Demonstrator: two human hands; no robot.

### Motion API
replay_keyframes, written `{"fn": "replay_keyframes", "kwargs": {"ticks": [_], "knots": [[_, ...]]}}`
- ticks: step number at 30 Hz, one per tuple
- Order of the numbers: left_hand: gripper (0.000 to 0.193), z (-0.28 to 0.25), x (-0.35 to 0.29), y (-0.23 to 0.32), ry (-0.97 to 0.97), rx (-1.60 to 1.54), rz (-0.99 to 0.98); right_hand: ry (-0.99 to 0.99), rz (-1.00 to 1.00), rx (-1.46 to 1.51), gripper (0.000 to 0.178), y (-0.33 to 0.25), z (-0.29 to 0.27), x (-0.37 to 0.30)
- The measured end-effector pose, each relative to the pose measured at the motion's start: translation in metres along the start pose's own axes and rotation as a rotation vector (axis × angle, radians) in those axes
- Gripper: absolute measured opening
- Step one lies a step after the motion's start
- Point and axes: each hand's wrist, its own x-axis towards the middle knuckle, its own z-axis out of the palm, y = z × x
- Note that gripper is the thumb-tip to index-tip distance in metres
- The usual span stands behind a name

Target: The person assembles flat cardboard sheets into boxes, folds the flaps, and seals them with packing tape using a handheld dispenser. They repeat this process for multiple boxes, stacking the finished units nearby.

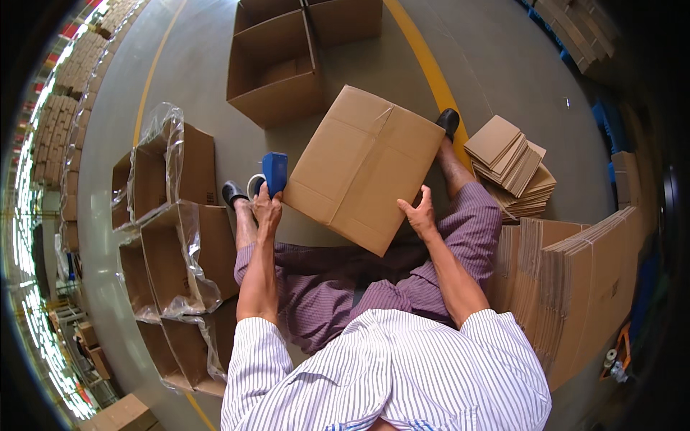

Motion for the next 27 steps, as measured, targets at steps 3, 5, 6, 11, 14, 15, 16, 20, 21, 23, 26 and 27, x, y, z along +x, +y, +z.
{"fn": "replay_keyframes", "kwargs": {"ticks": [3,5,6,11,14,15,16,20,21,23,26,27], "knots": [[0.037,-0.001,-0.02,0.002,0.012,0.003,-0.005,-0.002,0.017,0.039,0.084,-0.005,-0.013,0.013],[0.039,0.003,-0.04,-0.021,0.101,0.044,-0.039,-0.066,-0.037,-0.036,0.086,-0.02,-0.007,0.01],[0.04,0.005,-0.047,-0.019,0.118,0.08,-0.051,-0.076,-0.057,-0.081,0.087,-0.02,-0.01,0.008],[0.049,0.0,-0.091,-0.045,0.166,-0.091,-0.196,-0.182,-0.336,-0.211,0.084,-0.052,0.023,0.024],[0.05,0.007,-0.098,-0.031,0.115,-0.137,-0.325,-0.388,-0.236,-0.348,0.082,-0.088,0.038,0.041],[0.053,0.013,-0.099,-0.024,0.145,-0.151,-0.321,-0.37,-0.315,-0.517,0.087,-0.087,0.043,0.038],[0.056,0.016,-0.098,-0.015,0.139,-0.123,-0.357,-0.359,-0.273,-0.523,0.089,-0.084,0.043,0.033],[0.055,0.036,-0.097,-0.009,0.213,-0.18,-0.327,-0.305,-0.186,-0.357,0.093,-0.061,0.04,0.017],[0.055,0.039,-0.096,-0.008,0.226,-0.198,-0.315,-0.249,-0.247,-0.346,0.092,-0.055,0.041,0.016],[0.055,0.042,-0.092,-0.006,0.214,-0.212,-0.288,-0.173,-0.248,-0.255,0.086,-0.047,0.038,0.029],[0.054,0.039,-0.087,-0.012,0.232,-0.203,-0.274,-0.04,-0.318,-0.453,0.083,-0.054,0.037,0.055],[0.053,0.039,-0.088,-0.018,0.246,-0.199,-0.278,-0.121,-0.242,-0.453,0.088,-0.057,0.037,0.065]]}}
